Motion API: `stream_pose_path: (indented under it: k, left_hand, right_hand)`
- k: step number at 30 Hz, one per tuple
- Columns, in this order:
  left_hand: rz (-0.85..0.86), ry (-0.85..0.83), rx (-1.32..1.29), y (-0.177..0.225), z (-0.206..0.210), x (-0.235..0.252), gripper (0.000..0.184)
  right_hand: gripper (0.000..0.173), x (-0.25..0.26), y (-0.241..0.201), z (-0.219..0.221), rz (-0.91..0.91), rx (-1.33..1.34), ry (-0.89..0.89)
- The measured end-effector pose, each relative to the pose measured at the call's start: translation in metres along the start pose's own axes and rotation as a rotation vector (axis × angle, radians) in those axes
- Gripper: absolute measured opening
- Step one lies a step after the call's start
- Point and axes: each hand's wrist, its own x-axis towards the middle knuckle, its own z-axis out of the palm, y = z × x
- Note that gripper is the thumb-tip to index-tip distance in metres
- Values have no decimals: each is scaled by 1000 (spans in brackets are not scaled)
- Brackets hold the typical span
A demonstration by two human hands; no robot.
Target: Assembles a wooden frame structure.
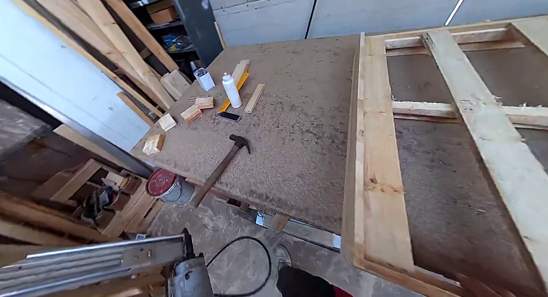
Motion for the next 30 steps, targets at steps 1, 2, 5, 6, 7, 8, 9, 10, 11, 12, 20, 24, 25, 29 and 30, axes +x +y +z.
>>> stream_pose_path:
  k: [1, 2, 5, 6, 7, 8, 9, 10, 11, 12, 20, 24, 25, 29, 30]
  left_hand:
    - [-4, 45, 21, 2, 18, 28, 29]
    - [26, 55, 22, -2, 26, 58, 33]
    - [119, -15, -157, -29, 44, 149, 44]
    - [96, -50, -238, -38, 54, 175, 43]
    - [50, -66, -298, -48, 67, 200, 44]
    - [14, -66, -335, -61, 81, 226, 43]
    - [-8, -56, -369, -78, 94, 253, 42]
    - [-17, -35, -402, -100, 105, 281, 40]
    - [-21, 3, -415, -123, 115, 307, 38]
    - [-36, 55, -402, -146, 125, 330, 35]
    - [-523, -432, 315, -223, 140, 353, 27]
    - [-2, -1211, 870, -193, 119, 301, 55]
    - [64, -1291, 963, -198, 111, 294, 64]
    - [181, -1338, 1210, -219, 102, 287, 82]
    - [157, -1326, 1263, -224, 105, 284, 85]
  right_hand:
    - [70, 5, -4, -1, 11, 0, 9]
    - [73, 8, -6, -2, 33, -9, 7]
    - [80, 11, -11, -10, 111, -22, -25]
    - [82, 12, -11, -14, 131, -36, -34]
    - [82, 8, -10, -17, 148, -49, -31]
    - [82, -3, -4, -19, 179, -53, -40]
    - [83, -17, 3, -19, 220, -27, -62]
    - [84, -28, 7, -21, 266, 1, -91]
    - [86, -27, 5, -26, 310, -6, -94]
    - [88, -20, -1, -30, 354, -38, -81]
    - [84, 54, -78, -43, 889, 249, 90]
    - [76, 86, -133, -25, 1038, 212, 26]
    - [73, 90, -140, -21, 1049, 109, -73]
    - [59, 105, -146, -7, 1102, -136, -305]
    - [55, 114, -155, 0, 1165, -129, -329]
